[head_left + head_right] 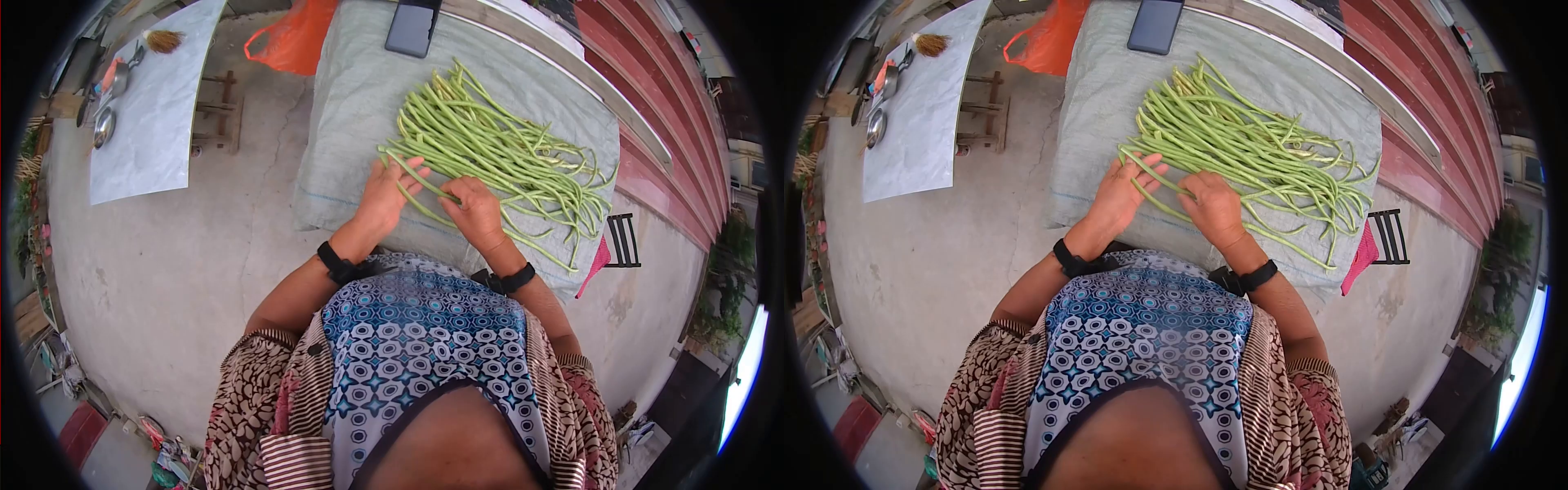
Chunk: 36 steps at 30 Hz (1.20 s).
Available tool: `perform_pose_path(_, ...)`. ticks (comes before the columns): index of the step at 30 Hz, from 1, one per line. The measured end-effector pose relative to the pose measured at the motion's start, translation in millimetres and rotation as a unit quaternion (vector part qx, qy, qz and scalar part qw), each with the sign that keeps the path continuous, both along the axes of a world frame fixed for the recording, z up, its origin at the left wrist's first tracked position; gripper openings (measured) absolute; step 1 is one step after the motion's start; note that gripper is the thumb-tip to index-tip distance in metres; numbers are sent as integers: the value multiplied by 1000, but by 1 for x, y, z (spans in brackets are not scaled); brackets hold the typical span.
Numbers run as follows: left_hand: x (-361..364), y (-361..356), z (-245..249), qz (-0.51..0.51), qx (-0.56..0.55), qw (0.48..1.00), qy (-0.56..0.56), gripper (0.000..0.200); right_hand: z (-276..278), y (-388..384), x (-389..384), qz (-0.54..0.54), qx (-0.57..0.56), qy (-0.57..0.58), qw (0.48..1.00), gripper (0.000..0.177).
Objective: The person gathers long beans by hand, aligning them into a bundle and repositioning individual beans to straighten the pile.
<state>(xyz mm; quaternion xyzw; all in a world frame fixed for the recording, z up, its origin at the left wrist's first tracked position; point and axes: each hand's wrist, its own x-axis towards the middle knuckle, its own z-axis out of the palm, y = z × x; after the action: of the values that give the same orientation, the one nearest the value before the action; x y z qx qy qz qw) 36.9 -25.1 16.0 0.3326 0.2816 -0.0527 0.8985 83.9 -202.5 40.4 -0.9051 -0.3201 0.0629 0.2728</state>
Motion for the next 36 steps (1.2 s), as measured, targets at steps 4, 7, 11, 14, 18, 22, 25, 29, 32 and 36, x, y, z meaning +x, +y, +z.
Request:
perform_pose_path(4,-2,3,2,8,-37,999,-29,42,0,3,0,-15,2,42,999,15)
perform_pose_path(7,-1,0,0,38,-64,997,-21,35,-4,5,4,-6,2,62,998,15)
perform_pose_path(11,-8,0,-44,45,-127,990,-52,18,5,2,2,47,-22,80,995,15)
perform_pose_path(14,-3,3,-15,121,-116,984,58,15,7,-26,8,55,-84,54,993,14)
perform_pose_path(18,-9,16,-34,121,-119,985,43,15,3,-89,28,15,-180,-49,982,14)
perform_pose_path(22,-11,26,-28,101,-74,989,84,15,8,-138,42,-48,-200,-87,975,13)
perform_pose_path(25,-13,30,-14,58,-14,992,112,15,11,-152,50,-55,-212,-92,971,13)
perform_pose_path(29,-17,57,2,22,18,992,122,14,14,-159,58,-47,-239,-85,966,13)
perform_pose_path(32,-23,79,5,37,30,990,130,14,17,-171,64,-47,-251,-78,964,13)
perform_pose_path(36,-31,93,-9,121,-24,980,154,14,23,-185,71,7,-231,-153,961,13)
